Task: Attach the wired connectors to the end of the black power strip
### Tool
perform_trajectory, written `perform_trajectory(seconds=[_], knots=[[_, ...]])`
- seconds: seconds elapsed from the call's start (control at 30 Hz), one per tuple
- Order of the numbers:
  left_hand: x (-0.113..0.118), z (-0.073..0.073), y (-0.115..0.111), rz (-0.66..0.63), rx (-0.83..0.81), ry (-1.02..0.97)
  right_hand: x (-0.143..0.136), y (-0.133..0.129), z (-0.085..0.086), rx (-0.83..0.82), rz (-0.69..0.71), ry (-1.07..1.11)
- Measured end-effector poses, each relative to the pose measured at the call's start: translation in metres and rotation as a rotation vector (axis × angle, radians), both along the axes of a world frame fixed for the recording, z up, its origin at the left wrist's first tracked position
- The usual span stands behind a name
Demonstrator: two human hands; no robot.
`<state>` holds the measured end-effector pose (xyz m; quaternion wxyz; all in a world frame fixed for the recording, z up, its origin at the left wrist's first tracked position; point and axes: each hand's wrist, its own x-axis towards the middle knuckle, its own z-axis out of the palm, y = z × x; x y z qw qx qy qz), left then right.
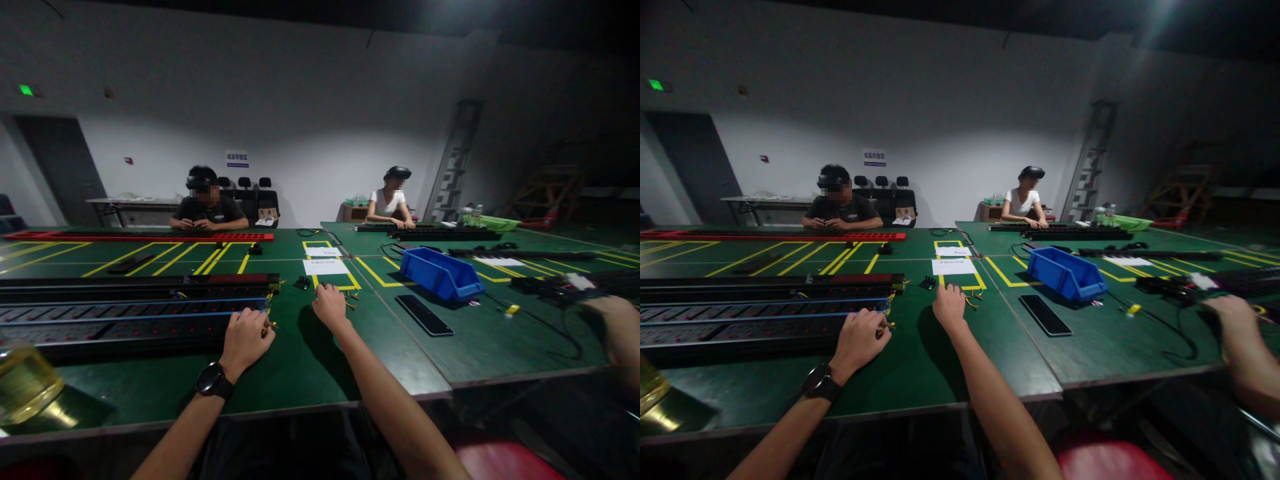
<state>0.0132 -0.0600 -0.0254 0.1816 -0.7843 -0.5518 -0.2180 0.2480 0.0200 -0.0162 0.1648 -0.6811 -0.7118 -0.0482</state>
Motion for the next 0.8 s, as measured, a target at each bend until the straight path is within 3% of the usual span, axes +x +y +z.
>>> perform_trajectory(seconds=[0.13,0.43,0.6,0.8], knots=[[-0.001,-0.001,0.001,0.011,0.002,0.009,0.009,0.003,-0.002,-0.032,-0.073,-0.007],[-0.003,-0.003,0.002,0.001,-0.002,0.003,0.012,0.011,-0.002,-0.095,0.037,0.122],[-0.002,-0.002,0.001,0.000,-0.009,0.001,0.017,0.015,-0.004,-0.053,-0.028,0.093],[-0.001,0.001,0.000,0.000,-0.015,-0.010,0.023,0.019,-0.009,-0.161,-0.059,0.093]])
